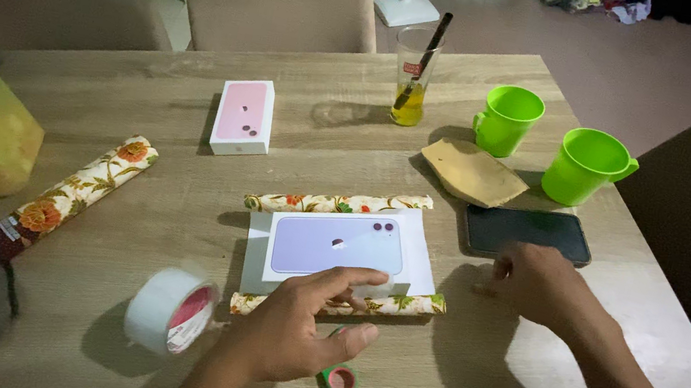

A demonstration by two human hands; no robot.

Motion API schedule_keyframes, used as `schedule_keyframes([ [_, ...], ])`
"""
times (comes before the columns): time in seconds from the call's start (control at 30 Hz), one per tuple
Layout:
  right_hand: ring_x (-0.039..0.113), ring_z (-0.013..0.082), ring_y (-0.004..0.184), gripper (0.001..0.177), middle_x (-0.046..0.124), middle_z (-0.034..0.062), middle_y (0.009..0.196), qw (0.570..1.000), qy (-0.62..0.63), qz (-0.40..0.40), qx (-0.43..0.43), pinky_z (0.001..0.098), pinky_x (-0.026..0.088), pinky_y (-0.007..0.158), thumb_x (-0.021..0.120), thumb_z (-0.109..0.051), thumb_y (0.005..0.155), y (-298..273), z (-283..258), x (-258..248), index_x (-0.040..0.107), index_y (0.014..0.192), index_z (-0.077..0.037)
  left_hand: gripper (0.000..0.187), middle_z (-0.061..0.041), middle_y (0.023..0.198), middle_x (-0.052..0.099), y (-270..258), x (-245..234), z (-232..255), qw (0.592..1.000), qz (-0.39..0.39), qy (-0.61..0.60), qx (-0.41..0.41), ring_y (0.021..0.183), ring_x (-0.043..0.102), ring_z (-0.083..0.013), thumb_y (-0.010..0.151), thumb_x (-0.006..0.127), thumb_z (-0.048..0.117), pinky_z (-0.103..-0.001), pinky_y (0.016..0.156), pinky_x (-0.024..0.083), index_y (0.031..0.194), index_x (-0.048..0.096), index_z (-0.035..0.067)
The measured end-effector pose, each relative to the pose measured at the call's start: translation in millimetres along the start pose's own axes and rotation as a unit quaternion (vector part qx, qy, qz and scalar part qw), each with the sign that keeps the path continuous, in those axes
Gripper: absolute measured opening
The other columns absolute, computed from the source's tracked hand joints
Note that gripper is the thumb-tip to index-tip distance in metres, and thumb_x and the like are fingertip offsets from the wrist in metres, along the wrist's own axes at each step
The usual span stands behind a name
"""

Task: The person wraps a phone box with floral wrapping paper on a wooden table. They use scissors to cut tape and paper, fold the paper around the box, and secure it with tape. The process includes cutting, folding, and taping to complete the wrapping.

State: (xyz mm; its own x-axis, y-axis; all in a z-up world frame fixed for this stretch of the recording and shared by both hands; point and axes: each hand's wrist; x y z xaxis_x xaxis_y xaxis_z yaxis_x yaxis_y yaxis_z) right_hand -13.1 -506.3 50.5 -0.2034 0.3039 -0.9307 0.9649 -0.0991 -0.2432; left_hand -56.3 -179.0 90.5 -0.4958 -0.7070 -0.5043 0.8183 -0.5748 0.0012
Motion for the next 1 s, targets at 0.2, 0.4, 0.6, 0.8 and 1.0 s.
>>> schedule_keyframes([
  [0.2, 0.073, 0.0283, 0.081, 0.018, 0.073, 0.0104, 0.096, 0.993, -0.001, 0.072, -0.093, 0.0410, 0.058, 0.072, 0.068, -0.023, 0.091, -9.9, -20.5, -0.5, 0.070, 0.103, -0.010, 0.057, -0.008, 0.133, 0.071, -2.2, -1.4, -5.2, 0.993, 0.009, -0.119, -0.001, 0.114, 0.068, -0.0186, 0.086, 0.071, 0.028, -0.036, 0.091, 0.062, 0.141, 0.060, 0.014],
  [0.4, 0.066, 0.0267, 0.083, 0.040, 0.062, 0.0126, 0.104, 0.850, 0.081, 0.347, -0.387, 0.0370, 0.056, 0.065, 0.083, -0.020, 0.078, -25.7, -70.0, 16.2, 0.060, 0.110, -0.010, 0.065, -0.010, 0.140, 0.064, 0.1, -4.0, -18.1, 0.966, -0.002, -0.259, 0.005, 0.108, 0.065, -0.0193, 0.090, 0.067, 0.026, -0.037, 0.093, 0.058, 0.149, 0.049, 0.007],
  [0.6, 0.062, 0.0171, 0.075, 0.046, 0.060, 0.0062, 0.103, 0.722, 0.028, 0.450, -0.525, 0.0317, 0.051, 0.058, 0.089, -0.019, 0.083, -23.2, -91.1, 21.2, 0.063, 0.120, -0.014, 0.063, -0.013, 0.127, 0.067, -6.9, -13.6, -33.0, 0.926, -0.057, -0.372, 0.026, 0.116, 0.065, -0.0193, 0.095, 0.064, 0.026, -0.038, 0.106, 0.052, 0.151, 0.046, 0.002],
  [0.8, 0.063, 0.0177, 0.078, 0.044, 0.062, 0.0061, 0.111, 0.681, 0.037, 0.449, -0.577, 0.0306, 0.050, 0.059, 0.089, -0.017, 0.082, -21.5, -90.7, 24.7, 0.068, 0.121, -0.015, 0.071, -0.011, 0.112, 0.071, -8.6, -13.9, -42.6, 0.890, -0.052, -0.453, -0.009, 0.110, 0.069, -0.0232, 0.093, 0.065, 0.044, -0.040, 0.102, 0.053, 0.147, 0.051, 0.000],
  [1.0, 0.066, 0.0175, 0.080, 0.036, 0.064, 0.0078, 0.111, 0.683, 0.015, 0.416, -0.601, 0.0313, 0.051, 0.060, 0.086, -0.016, 0.075, -25.0, -88.4, 24.3, 0.074, 0.109, -0.014, 0.078, -0.013, 0.117, 0.068, -10.3, -11.8, -51.1, 0.861, -0.096, -0.496, 0.054, 0.113, 0.067, -0.0229, 0.099, 0.063, 0.055, -0.041, 0.106, 0.053, 0.149, 0.048, -0.004],
])
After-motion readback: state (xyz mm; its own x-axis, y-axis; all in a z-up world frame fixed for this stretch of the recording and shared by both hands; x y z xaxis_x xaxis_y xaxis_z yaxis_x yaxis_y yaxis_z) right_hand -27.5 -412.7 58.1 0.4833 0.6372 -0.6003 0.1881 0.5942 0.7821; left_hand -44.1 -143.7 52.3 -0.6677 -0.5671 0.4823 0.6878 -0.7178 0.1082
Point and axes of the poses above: each hand's wrist, its own y-axis towards the middle knuckle, its own x-axis out of the palm, z = x × y
